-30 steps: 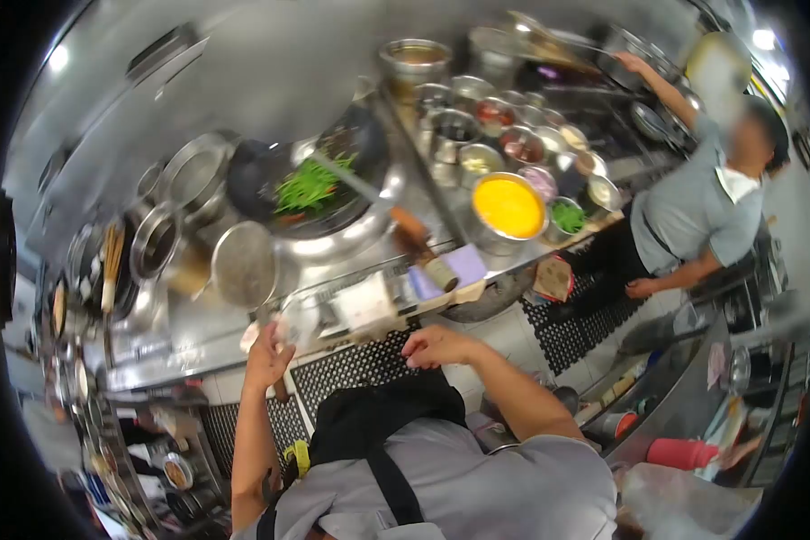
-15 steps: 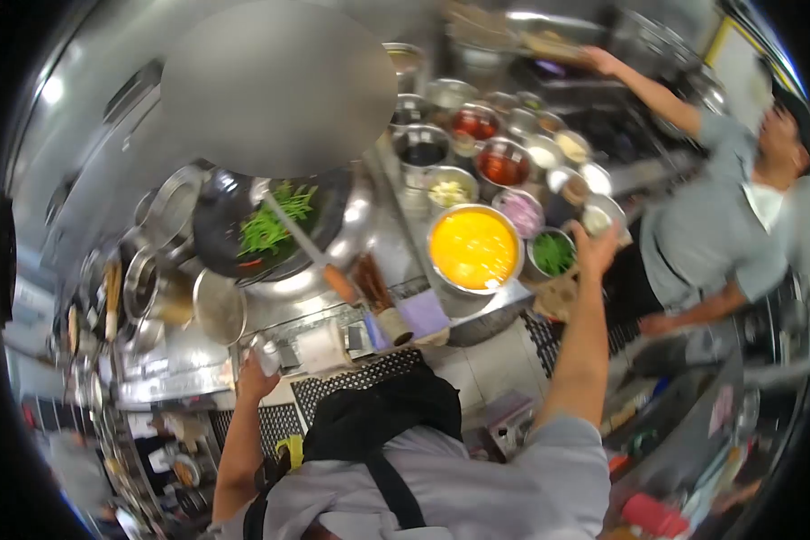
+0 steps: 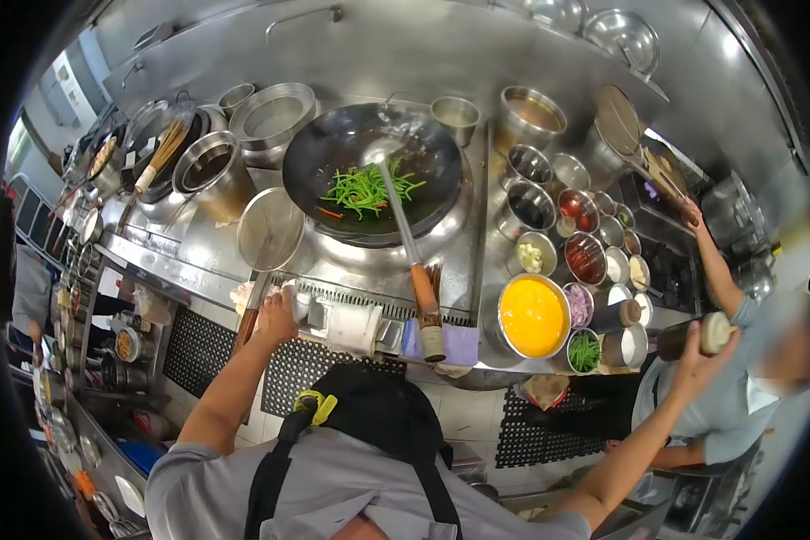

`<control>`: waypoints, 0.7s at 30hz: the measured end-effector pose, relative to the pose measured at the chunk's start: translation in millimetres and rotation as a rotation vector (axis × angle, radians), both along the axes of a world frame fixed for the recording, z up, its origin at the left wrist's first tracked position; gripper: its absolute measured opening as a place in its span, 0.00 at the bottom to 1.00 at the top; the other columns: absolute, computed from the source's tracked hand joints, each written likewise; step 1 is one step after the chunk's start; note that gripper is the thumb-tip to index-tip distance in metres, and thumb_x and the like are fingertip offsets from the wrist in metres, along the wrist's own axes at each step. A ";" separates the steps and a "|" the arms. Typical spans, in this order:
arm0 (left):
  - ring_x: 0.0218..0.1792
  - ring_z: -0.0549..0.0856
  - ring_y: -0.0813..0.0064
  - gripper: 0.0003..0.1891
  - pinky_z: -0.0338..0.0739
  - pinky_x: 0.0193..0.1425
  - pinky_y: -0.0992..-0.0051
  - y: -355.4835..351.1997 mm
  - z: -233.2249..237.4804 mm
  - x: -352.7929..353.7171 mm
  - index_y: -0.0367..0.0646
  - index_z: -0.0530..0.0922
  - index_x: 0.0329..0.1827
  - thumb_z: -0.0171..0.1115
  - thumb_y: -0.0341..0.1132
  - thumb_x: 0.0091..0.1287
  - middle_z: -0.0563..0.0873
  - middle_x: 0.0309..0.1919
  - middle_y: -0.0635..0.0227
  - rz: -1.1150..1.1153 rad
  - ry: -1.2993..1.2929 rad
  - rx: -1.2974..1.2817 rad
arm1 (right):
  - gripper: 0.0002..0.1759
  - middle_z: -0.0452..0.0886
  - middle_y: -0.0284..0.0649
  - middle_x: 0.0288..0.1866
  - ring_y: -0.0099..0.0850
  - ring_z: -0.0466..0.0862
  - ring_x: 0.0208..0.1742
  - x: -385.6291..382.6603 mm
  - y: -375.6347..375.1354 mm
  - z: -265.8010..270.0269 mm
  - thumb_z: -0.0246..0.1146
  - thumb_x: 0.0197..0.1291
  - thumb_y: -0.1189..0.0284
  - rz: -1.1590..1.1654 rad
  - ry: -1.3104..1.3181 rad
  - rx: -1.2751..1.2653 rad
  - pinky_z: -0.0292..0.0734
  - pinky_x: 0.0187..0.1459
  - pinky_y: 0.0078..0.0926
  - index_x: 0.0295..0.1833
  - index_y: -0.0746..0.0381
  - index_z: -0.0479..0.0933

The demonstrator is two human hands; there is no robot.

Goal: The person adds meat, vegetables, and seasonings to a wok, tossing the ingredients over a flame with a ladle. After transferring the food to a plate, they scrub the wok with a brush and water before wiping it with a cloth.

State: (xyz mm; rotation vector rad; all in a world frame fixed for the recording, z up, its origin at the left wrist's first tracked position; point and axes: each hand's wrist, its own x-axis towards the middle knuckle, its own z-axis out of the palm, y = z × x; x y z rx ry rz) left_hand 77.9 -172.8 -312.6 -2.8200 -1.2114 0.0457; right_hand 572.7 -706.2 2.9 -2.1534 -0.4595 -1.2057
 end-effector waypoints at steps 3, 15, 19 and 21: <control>0.53 0.80 0.44 0.43 0.78 0.57 0.58 16.7 -16.0 -3.5 0.31 0.61 0.70 0.68 0.36 0.49 0.80 0.51 0.45 0.084 -0.134 -0.091 | 0.45 0.71 0.49 0.68 0.39 0.71 0.68 -5.4 27.2 19.4 0.76 0.53 0.65 0.114 -0.020 0.107 0.59 0.71 0.34 0.71 0.70 0.63; 0.54 0.83 0.59 0.34 0.81 0.57 0.64 17.6 42.8 -64.7 0.32 0.68 0.67 0.65 0.32 0.54 0.82 0.55 0.54 0.248 -1.576 -1.615 | 0.52 0.79 0.52 0.58 0.47 0.81 0.57 -112.8 301.9 -44.9 0.77 0.41 0.59 0.637 0.532 -0.699 0.75 0.57 0.40 0.72 0.61 0.61; 0.48 0.86 0.58 0.39 0.82 0.55 0.62 2.3 93.1 -72.4 0.33 0.67 0.68 0.71 0.43 0.55 0.83 0.53 0.49 0.195 -1.643 -1.705 | 0.46 0.81 0.53 0.49 0.50 0.84 0.49 -143.9 380.7 -41.7 0.74 0.42 0.59 0.553 0.452 -1.126 0.79 0.50 0.44 0.67 0.61 0.64; 0.48 0.86 0.58 0.39 0.82 0.55 0.62 1.2 103.7 -79.8 0.33 0.66 0.68 0.70 0.44 0.57 0.82 0.53 0.48 0.182 -1.661 -1.792 | 0.43 0.82 0.53 0.47 0.50 0.85 0.48 -137.4 410.6 -44.3 0.73 0.43 0.59 0.530 0.443 -1.167 0.80 0.48 0.43 0.64 0.61 0.65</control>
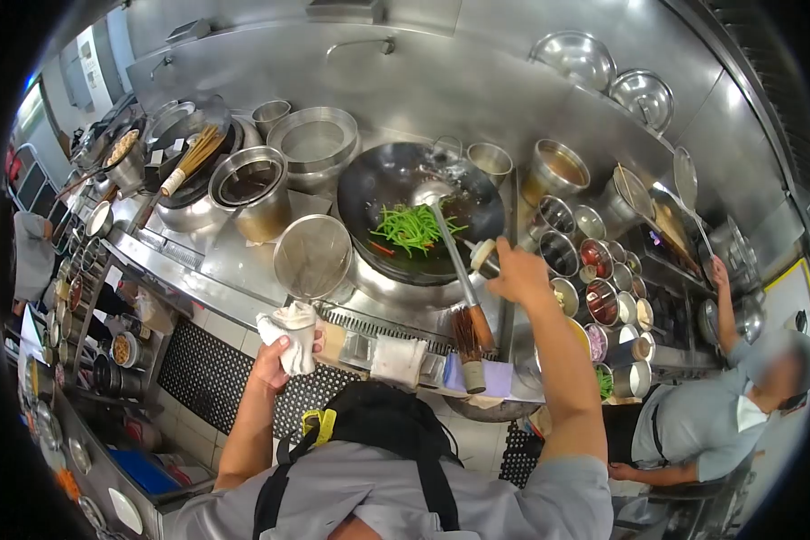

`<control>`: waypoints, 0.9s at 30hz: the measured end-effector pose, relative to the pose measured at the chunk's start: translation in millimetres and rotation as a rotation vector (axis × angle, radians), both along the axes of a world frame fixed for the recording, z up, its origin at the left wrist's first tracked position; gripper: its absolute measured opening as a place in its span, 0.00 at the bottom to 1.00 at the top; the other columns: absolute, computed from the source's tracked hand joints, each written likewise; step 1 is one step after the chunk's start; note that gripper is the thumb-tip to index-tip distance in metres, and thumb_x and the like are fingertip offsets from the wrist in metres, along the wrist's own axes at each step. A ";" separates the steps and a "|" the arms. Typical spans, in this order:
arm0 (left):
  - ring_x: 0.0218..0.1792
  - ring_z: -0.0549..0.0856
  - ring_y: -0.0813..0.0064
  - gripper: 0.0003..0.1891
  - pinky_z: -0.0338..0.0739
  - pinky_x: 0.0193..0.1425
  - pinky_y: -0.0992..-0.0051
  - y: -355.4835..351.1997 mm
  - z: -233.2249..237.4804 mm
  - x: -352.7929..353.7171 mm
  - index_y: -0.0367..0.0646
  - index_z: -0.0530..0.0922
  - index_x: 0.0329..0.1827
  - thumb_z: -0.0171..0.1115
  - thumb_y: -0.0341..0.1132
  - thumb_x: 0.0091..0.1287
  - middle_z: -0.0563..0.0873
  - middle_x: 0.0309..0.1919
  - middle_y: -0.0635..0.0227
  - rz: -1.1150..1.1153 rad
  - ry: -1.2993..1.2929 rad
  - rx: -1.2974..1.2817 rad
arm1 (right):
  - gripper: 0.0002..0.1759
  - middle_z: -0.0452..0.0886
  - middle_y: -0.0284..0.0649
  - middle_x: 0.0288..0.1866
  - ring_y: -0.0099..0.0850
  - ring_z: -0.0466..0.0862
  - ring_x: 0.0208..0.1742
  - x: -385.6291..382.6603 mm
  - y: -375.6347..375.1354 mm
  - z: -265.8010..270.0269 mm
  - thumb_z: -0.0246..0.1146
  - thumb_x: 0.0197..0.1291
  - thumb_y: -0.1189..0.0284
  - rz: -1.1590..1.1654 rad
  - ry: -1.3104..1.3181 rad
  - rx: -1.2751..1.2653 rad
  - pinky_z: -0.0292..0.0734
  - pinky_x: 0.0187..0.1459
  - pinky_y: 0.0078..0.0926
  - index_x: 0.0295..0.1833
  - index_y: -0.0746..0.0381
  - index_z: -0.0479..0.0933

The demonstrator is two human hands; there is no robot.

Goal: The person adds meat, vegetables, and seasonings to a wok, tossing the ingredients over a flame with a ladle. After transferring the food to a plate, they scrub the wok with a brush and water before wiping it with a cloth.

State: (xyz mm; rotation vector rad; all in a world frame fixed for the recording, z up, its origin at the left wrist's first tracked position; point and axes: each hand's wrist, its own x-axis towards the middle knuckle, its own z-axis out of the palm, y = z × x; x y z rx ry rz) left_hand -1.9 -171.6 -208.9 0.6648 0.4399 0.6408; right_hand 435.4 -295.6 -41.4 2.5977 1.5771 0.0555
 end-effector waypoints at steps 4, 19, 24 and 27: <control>0.45 0.87 0.59 0.37 0.85 0.46 0.65 12.8 -43.0 -16.6 0.35 0.66 0.68 0.69 0.46 0.60 0.83 0.52 0.48 0.077 0.102 -0.039 | 0.37 0.84 0.51 0.44 0.49 0.85 0.47 7.6 27.9 -5.8 0.72 0.44 0.61 0.017 -0.051 -0.144 0.80 0.48 0.43 0.59 0.63 0.68; 0.48 0.86 0.62 0.27 0.80 0.54 0.60 52.7 24.9 178.0 0.43 0.75 0.60 0.49 0.58 0.73 0.86 0.47 0.64 -0.166 0.297 -0.099 | 0.52 0.78 0.45 0.60 0.34 0.77 0.61 -1.2 -45.7 -29.9 0.81 0.41 0.64 -0.026 0.772 1.183 0.69 0.64 0.33 0.70 0.66 0.62; 0.45 0.85 0.70 0.20 0.79 0.45 0.67 79.9 -10.0 223.1 0.56 0.79 0.53 0.55 0.58 0.70 0.86 0.45 0.72 -0.175 0.334 0.006 | 0.54 0.77 0.47 0.62 0.35 0.77 0.63 -8.4 -167.9 9.3 0.83 0.39 0.62 -0.259 0.473 1.312 0.69 0.65 0.31 0.71 0.64 0.61; 0.38 0.87 0.67 0.18 0.78 0.30 0.72 74.3 7.7 238.0 0.55 0.80 0.49 0.62 0.55 0.66 0.88 0.40 0.70 -0.174 0.403 -0.099 | 0.52 0.78 0.48 0.61 0.35 0.79 0.61 6.1 -248.2 21.2 0.83 0.40 0.65 -0.511 0.314 1.307 0.72 0.63 0.32 0.69 0.64 0.62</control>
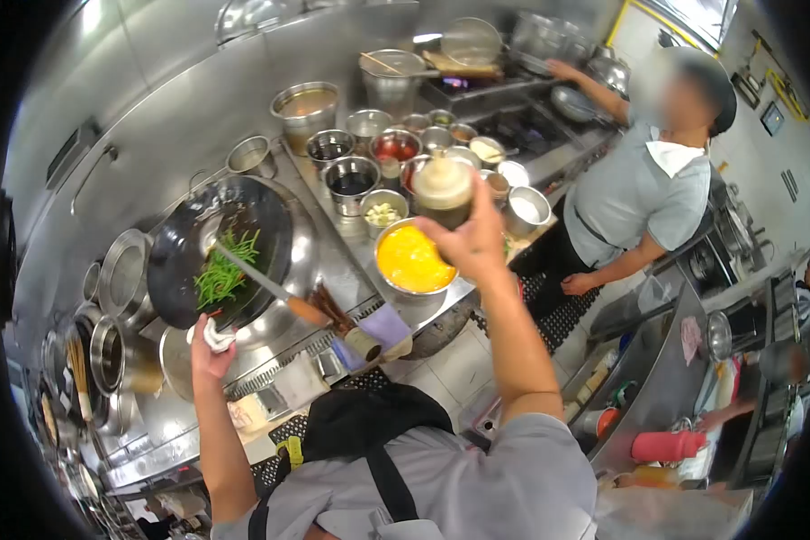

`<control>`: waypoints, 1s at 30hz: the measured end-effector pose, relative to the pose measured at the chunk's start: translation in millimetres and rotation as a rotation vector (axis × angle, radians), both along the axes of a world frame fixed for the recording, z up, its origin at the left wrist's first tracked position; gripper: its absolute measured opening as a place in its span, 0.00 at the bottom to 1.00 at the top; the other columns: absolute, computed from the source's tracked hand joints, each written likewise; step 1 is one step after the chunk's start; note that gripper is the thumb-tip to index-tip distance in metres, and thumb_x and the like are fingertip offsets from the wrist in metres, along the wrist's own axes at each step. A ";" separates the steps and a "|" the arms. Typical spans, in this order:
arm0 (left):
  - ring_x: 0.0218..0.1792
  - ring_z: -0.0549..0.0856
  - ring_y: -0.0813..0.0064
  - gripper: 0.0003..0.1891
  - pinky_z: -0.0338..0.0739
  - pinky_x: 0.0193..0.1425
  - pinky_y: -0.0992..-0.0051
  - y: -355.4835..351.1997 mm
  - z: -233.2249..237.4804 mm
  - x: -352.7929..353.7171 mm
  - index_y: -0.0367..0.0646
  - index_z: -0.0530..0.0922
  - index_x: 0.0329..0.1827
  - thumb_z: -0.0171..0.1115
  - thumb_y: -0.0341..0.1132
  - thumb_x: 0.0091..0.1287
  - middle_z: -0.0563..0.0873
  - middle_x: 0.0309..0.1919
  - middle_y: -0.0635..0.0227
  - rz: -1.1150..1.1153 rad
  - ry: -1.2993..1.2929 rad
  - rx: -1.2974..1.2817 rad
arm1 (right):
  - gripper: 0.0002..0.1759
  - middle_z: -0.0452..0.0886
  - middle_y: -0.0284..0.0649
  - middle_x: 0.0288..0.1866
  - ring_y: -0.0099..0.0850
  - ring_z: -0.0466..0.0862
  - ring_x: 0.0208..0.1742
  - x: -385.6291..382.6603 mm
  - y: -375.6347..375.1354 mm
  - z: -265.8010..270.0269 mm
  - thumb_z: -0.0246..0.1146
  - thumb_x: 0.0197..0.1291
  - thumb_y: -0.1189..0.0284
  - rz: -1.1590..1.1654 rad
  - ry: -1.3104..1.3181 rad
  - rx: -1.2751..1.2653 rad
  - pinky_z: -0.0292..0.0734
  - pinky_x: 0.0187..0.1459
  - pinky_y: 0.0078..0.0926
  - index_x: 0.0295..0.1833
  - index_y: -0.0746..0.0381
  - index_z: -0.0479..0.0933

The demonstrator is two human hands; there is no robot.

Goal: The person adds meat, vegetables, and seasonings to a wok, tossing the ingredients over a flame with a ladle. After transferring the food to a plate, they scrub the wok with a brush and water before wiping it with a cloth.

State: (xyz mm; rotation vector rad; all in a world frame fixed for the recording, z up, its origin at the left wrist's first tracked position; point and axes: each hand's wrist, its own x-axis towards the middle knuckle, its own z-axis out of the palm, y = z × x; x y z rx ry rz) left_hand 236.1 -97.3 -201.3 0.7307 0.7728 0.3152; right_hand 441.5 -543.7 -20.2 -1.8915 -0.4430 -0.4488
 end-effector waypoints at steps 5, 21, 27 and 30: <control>0.39 0.88 0.63 0.15 0.77 0.23 0.74 38.3 -46.2 2.6 0.49 0.80 0.48 0.62 0.45 0.62 0.88 0.40 0.64 0.040 0.050 0.106 | 0.49 0.80 0.50 0.58 0.38 0.81 0.59 62.3 -112.7 -48.4 0.80 0.40 0.67 -0.480 0.013 -0.145 0.74 0.61 0.34 0.68 0.65 0.63; 0.39 0.88 0.62 0.19 0.79 0.23 0.73 44.5 -46.1 -5.5 0.45 0.79 0.56 0.57 0.41 0.64 0.87 0.42 0.55 -0.016 0.079 0.167 | 0.44 0.83 0.57 0.48 0.50 0.82 0.52 187.7 -157.5 -224.6 0.82 0.37 0.52 -0.660 0.065 -0.159 0.74 0.55 0.41 0.55 0.70 0.74; 0.47 0.86 0.54 0.18 0.83 0.35 0.68 4.2 4.1 3.8 0.43 0.77 0.54 0.62 0.41 0.64 0.85 0.47 0.55 0.073 0.048 -0.120 | 0.32 0.82 0.54 0.50 0.41 0.83 0.49 144.3 -132.6 -167.7 0.75 0.54 0.63 -0.603 -0.140 -0.146 0.77 0.51 0.39 0.58 0.71 0.72; 0.55 0.78 0.60 0.16 0.77 0.57 0.61 8.8 4.0 -1.3 0.48 0.79 0.52 0.65 0.33 0.61 0.80 0.51 0.61 -0.032 -0.067 -0.220 | 0.20 0.81 0.46 0.49 0.34 0.82 0.47 90.6 -45.3 -143.9 0.66 0.64 0.73 -0.298 -0.100 0.281 0.79 0.50 0.30 0.58 0.71 0.72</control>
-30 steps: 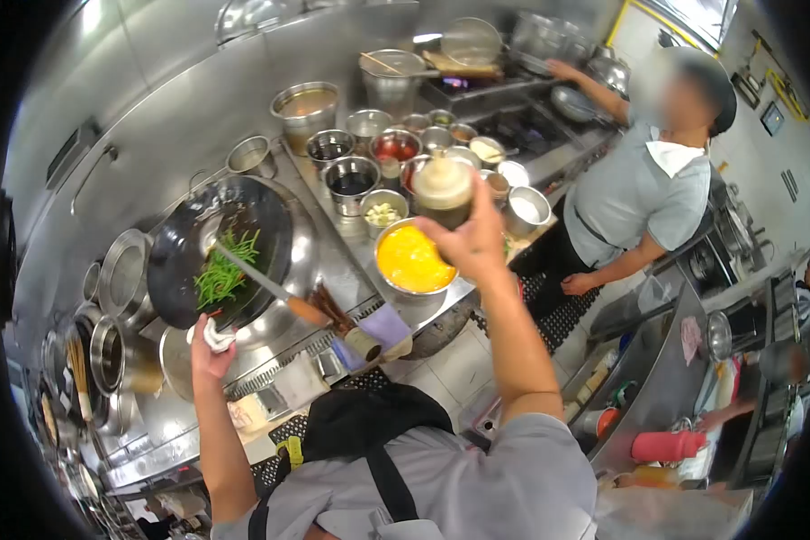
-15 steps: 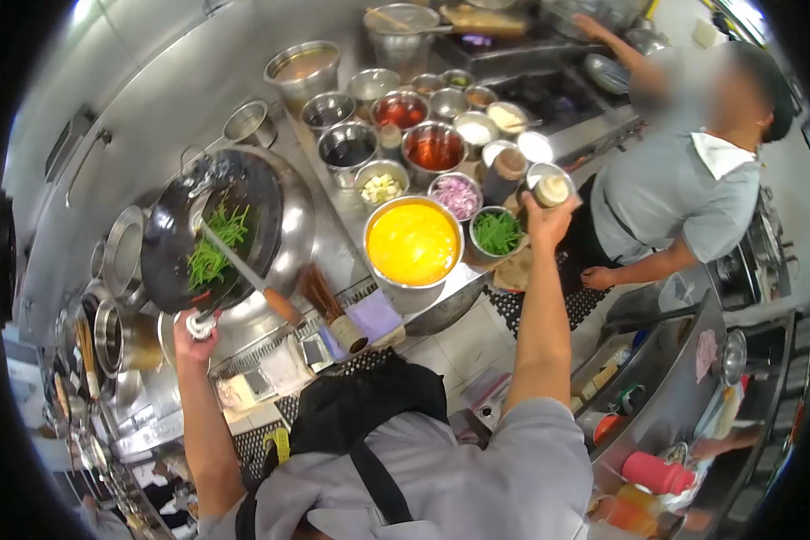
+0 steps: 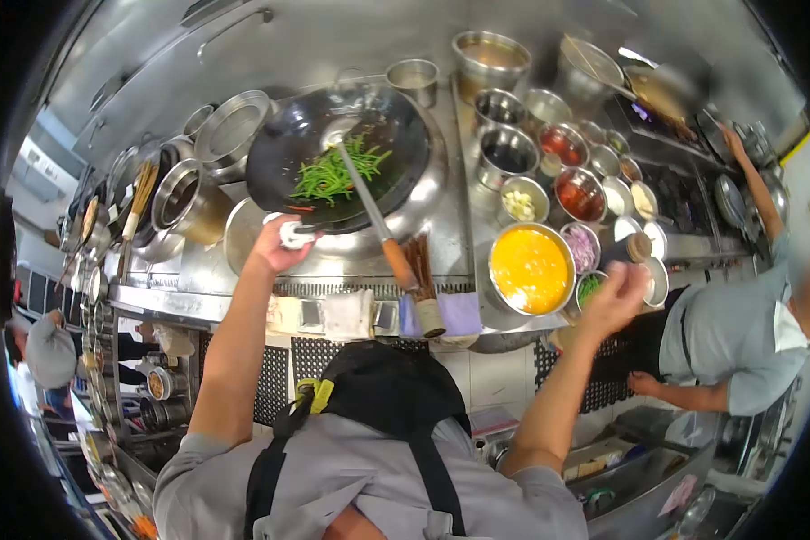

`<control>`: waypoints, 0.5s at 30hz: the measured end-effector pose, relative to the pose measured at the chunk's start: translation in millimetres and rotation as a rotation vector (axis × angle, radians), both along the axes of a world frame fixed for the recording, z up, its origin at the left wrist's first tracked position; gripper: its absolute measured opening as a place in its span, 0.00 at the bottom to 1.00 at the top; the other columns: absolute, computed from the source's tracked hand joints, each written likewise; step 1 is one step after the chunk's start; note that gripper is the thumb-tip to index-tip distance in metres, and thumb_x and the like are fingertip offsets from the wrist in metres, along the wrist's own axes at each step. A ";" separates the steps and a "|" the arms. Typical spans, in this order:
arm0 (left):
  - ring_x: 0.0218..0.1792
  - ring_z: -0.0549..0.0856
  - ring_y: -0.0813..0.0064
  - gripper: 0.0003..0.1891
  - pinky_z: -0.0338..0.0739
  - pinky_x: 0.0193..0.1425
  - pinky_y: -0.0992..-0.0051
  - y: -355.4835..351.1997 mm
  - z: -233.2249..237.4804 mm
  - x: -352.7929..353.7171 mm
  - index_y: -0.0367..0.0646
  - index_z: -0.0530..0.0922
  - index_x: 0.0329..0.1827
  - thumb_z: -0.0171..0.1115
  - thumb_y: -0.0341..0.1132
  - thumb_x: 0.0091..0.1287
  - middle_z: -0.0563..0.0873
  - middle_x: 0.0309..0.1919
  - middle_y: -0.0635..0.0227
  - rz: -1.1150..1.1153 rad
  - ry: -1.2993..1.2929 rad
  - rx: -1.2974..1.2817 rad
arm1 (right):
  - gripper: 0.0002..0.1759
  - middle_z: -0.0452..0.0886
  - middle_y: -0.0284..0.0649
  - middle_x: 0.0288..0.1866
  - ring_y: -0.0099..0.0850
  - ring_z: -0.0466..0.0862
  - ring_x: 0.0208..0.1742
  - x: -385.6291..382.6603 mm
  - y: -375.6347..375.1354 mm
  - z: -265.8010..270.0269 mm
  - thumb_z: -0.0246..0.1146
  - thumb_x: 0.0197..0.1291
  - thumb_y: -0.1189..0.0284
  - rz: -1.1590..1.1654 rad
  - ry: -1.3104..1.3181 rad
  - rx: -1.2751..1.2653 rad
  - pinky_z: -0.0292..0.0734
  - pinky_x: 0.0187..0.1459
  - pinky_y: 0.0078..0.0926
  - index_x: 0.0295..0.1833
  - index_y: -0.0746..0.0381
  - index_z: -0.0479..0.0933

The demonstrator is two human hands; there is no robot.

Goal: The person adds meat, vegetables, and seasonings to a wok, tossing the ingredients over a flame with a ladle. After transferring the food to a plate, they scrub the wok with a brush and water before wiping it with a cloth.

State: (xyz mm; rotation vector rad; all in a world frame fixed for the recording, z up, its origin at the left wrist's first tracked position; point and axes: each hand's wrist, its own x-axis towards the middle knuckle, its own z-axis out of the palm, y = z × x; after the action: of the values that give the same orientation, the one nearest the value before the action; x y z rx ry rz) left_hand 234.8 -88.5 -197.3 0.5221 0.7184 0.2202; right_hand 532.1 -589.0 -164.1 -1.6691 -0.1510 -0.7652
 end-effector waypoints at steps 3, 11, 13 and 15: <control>0.49 0.86 0.53 0.14 0.82 0.36 0.67 -5.8 -3.4 5.4 0.43 0.77 0.49 0.61 0.37 0.62 0.85 0.46 0.56 0.056 0.000 0.066 | 0.19 0.79 0.39 0.56 0.28 0.79 0.52 -81.7 136.3 7.2 0.63 0.66 0.74 0.770 0.214 -0.214 0.76 0.54 0.26 0.62 0.64 0.75; 0.39 0.84 0.62 0.04 0.81 0.38 0.60 -7.7 -15.8 5.7 0.50 0.77 0.36 0.59 0.37 0.61 0.83 0.34 0.66 0.079 0.057 0.043 | 0.41 0.77 0.63 0.49 0.60 0.79 0.51 -136.4 287.2 22.4 0.60 0.58 0.71 0.920 0.118 -1.323 0.75 0.53 0.50 0.77 0.61 0.53; 0.39 0.82 0.61 0.04 0.81 0.42 0.55 -7.0 -17.8 7.2 0.51 0.76 0.34 0.60 0.37 0.61 0.80 0.33 0.66 0.066 0.030 0.004 | 0.40 0.77 0.66 0.46 0.62 0.79 0.48 -155.2 261.4 44.7 0.58 0.59 0.73 1.003 0.098 -1.210 0.74 0.53 0.53 0.77 0.62 0.53; 0.39 0.83 0.59 0.03 0.81 0.45 0.53 -7.8 -4.7 2.6 0.49 0.76 0.35 0.60 0.36 0.61 0.81 0.34 0.65 0.038 0.035 -0.043 | 0.38 0.77 0.67 0.50 0.62 0.79 0.50 -174.6 213.2 60.0 0.57 0.59 0.73 1.133 0.074 -1.081 0.74 0.54 0.51 0.76 0.62 0.55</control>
State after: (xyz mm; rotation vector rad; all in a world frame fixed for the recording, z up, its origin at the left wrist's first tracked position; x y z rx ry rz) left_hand 237.4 -96.3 -202.0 0.4728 0.7659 0.2311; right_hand 357.5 -375.8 -104.0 -2.1346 -1.5130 0.3551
